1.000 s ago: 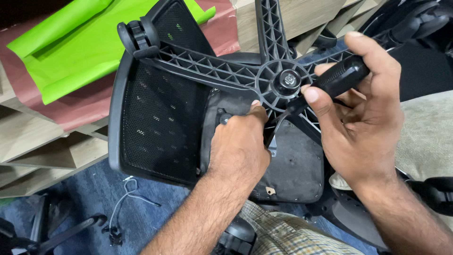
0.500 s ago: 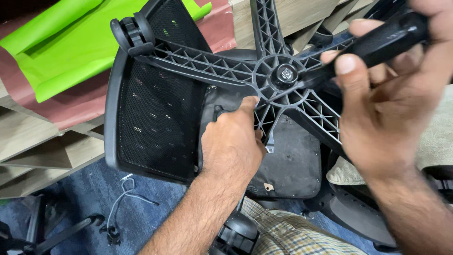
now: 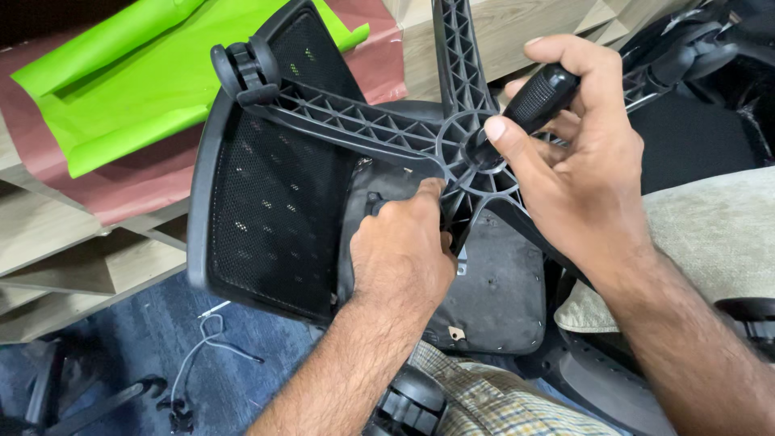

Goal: The person uses a screwdriver to tighten a central bolt on the base of an office chair. They hold the chair base steady with one hand while turning the screwdriver with the other to secure the connection.

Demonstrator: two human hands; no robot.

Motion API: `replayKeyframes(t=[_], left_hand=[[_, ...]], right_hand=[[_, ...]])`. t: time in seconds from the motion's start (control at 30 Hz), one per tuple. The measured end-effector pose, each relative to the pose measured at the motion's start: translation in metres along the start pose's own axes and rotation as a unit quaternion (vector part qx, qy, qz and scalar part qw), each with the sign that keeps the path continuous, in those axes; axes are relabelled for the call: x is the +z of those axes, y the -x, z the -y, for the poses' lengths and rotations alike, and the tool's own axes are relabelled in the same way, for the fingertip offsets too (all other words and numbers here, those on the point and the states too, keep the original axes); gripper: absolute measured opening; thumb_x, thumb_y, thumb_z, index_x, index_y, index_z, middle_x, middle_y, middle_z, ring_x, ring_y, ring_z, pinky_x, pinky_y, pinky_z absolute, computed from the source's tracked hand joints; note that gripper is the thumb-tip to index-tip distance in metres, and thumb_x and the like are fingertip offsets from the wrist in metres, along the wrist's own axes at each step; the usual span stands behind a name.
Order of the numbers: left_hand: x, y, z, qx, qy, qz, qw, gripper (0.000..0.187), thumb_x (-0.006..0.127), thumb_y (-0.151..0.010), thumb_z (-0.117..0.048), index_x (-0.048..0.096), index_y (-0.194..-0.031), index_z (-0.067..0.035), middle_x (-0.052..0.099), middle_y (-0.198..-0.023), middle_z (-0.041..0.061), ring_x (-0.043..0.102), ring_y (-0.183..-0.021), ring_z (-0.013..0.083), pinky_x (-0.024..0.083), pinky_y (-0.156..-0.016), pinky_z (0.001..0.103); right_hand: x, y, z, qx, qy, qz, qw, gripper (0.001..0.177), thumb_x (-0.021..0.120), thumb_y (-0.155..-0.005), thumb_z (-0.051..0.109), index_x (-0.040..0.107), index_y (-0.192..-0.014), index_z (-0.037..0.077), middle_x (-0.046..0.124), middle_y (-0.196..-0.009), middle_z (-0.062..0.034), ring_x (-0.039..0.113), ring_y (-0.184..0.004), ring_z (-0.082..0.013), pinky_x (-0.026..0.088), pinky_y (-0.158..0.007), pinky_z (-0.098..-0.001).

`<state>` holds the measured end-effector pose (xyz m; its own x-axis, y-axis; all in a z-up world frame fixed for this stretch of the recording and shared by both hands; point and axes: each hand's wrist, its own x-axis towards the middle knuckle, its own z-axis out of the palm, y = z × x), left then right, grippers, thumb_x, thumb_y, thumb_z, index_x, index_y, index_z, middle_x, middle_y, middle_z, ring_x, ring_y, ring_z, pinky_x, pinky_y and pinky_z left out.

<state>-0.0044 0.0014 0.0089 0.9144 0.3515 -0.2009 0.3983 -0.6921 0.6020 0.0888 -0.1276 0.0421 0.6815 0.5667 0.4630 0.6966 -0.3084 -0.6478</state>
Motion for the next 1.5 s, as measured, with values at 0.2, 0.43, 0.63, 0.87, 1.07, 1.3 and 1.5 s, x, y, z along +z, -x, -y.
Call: replayKeyframes(t=[0.2,0.43,0.63,0.87,1.07,1.3,1.5], left_hand=[[0.0,0.0,0.001,0.011,0.004,-0.015,1.0,0.064,0.076,-0.081,-0.016,0.054,-0.141,-0.016,0.075,-0.088,0.017,0.075,-0.086,0.0356,0.059,-0.077,0.047],[0.001,0.0,0.002,0.012,0.004,-0.014,1.0,0.062,0.076,-0.082,-0.017,0.054,-0.14,-0.016,0.075,-0.088,0.018,0.074,-0.087,0.0368,0.059,-0.077,0.048],[0.003,-0.001,0.003,0.011,0.008,-0.021,1.0,0.064,0.077,-0.08,-0.017,0.055,-0.14,-0.017,0.075,-0.09,0.018,0.074,-0.088,0.0378,0.058,-0.078,0.049],[0.004,0.001,0.004,0.01,0.016,-0.022,1.0,0.063,0.077,-0.082,-0.02,0.055,-0.14,-0.017,0.074,-0.091,0.018,0.073,-0.089,0.0382,0.058,-0.08,0.049],[0.003,0.001,0.003,0.0,0.016,-0.009,1.0,0.059,0.076,-0.084,-0.022,0.058,-0.139,-0.024,0.075,-0.091,0.017,0.074,-0.088,0.0356,0.059,-0.08,0.047],[0.004,0.001,0.004,0.014,0.008,-0.027,0.999,0.057,0.078,-0.081,-0.02,0.066,-0.136,-0.028,0.075,-0.091,0.017,0.072,-0.088,0.0384,0.057,-0.079,0.049],[0.004,0.0,0.003,0.011,0.01,-0.032,0.999,0.057,0.076,-0.081,-0.018,0.065,-0.136,-0.03,0.075,-0.091,0.016,0.072,-0.088,0.0379,0.057,-0.079,0.05]], right_hand=[[-0.003,-0.005,-0.006,-0.013,-0.09,0.054,0.994,0.064,0.059,-0.1,-0.006,0.026,-0.152,0.011,0.055,-0.141,-0.0138,0.067,-0.12,-0.0168,0.059,-0.104,-0.028],[-0.003,-0.002,-0.012,-0.078,-0.032,0.03,0.996,0.06,0.06,-0.11,-0.01,0.025,-0.154,0.01,0.05,-0.137,-0.0177,0.064,-0.122,-0.0201,0.057,-0.101,-0.0289],[0.011,0.003,-0.005,-0.005,0.013,-0.036,0.999,0.065,0.076,-0.107,0.0,0.032,-0.153,0.01,0.067,-0.116,-0.0081,0.068,-0.093,-0.0126,0.054,-0.072,-0.0199],[-0.015,0.005,-0.01,-0.123,0.051,-0.022,0.991,0.065,0.062,-0.112,-0.014,0.019,-0.154,0.011,0.06,-0.124,-0.0149,0.07,-0.11,-0.0188,0.062,-0.094,-0.0267],[-0.042,0.017,-0.012,-0.138,0.052,-0.017,0.989,0.067,0.06,-0.12,-0.017,0.014,-0.158,0.015,0.057,-0.129,-0.0161,0.07,-0.118,-0.0219,0.061,-0.106,-0.0301],[-0.035,0.029,-0.017,-0.073,0.005,-0.026,0.997,0.066,0.059,-0.118,-0.012,0.014,-0.158,0.015,0.058,-0.13,-0.0164,0.067,-0.115,-0.0207,0.064,-0.109,-0.0318],[-0.038,0.023,-0.02,-0.065,0.022,-0.022,0.997,0.065,0.058,-0.116,-0.01,0.015,-0.159,0.013,0.056,-0.133,-0.0181,0.071,-0.118,-0.0209,0.061,-0.104,-0.0318]])
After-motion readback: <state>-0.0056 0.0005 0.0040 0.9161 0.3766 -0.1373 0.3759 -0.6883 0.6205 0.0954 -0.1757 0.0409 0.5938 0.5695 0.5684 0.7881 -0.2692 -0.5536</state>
